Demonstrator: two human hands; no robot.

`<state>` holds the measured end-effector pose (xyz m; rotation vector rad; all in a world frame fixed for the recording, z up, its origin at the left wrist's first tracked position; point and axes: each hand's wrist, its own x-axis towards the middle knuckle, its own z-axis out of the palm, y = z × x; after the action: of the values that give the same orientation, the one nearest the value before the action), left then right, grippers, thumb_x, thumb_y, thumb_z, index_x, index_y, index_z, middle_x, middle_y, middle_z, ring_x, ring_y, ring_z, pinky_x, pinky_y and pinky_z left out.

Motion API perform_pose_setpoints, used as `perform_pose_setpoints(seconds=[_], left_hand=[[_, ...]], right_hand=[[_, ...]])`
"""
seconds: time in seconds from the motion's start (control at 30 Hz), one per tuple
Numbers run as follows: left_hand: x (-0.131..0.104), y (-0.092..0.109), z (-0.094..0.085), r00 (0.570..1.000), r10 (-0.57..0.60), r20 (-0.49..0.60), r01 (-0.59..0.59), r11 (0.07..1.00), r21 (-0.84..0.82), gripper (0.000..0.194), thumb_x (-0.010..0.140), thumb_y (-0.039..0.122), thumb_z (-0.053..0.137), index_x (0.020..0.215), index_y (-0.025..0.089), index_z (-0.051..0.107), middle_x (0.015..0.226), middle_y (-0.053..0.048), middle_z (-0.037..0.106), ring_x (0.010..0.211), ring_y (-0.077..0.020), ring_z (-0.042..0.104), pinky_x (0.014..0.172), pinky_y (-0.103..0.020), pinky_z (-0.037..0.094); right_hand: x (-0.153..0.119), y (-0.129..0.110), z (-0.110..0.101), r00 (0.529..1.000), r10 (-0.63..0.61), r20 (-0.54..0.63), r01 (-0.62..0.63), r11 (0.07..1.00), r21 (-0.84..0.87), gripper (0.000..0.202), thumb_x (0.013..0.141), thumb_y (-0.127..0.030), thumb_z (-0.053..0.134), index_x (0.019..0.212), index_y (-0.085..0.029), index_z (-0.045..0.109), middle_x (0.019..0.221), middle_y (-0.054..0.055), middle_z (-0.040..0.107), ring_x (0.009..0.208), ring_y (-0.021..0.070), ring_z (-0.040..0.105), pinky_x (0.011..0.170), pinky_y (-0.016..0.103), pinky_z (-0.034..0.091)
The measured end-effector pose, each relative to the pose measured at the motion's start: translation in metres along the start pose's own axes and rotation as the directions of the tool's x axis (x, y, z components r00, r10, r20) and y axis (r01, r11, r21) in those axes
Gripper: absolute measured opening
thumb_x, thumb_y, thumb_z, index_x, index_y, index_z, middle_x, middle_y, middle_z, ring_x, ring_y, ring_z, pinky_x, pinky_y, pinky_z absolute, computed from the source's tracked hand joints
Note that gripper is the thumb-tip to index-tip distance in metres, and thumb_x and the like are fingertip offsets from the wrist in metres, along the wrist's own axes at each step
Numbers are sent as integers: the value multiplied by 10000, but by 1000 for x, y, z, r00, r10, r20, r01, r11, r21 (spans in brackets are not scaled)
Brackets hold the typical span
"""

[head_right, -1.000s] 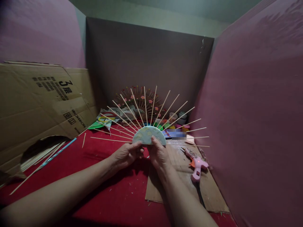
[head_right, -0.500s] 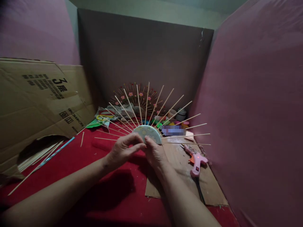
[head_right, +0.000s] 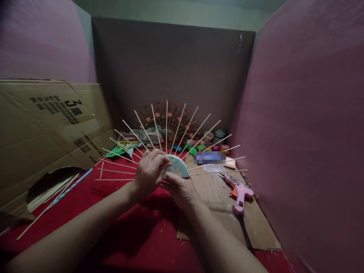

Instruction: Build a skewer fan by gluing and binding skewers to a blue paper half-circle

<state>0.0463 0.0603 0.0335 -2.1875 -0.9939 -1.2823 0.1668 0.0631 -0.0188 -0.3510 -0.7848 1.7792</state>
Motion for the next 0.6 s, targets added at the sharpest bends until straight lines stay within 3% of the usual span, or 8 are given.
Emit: perform_pose_setpoints(seconds=[0.13,0.43,0.6], left_hand=[[-2,4,-5,998,-60,-11,58,987,-152,137,895,213,482,776,169,536,780,-44,597,752,-169,529,744,-330,379],[-5,-2,12,999,10,39,-9,1000,-20,145,881,217,503,786,170,602,817,-51,620,763,-179,543,738,-343,348],[-4,2,7,1000,-20,2,20,995,-93,151,887,201,481,768,157,563,780,-61,591,778,-189,523,732,-332,375]], right_hand=[[0,-2,2,999,-10,-33,10,1000,7,261,647,-94,712,894,-162,662,834,9,700,741,149,647,690,321,579],[1,2,3,999,-17,-32,17,1000,11,268,581,-6,672,799,-163,663,736,-35,665,695,113,616,635,260,572],[0,0,4,999,-11,-30,11,1000,9,290,599,-59,707,867,-160,667,775,-13,676,709,124,622,630,254,565]])
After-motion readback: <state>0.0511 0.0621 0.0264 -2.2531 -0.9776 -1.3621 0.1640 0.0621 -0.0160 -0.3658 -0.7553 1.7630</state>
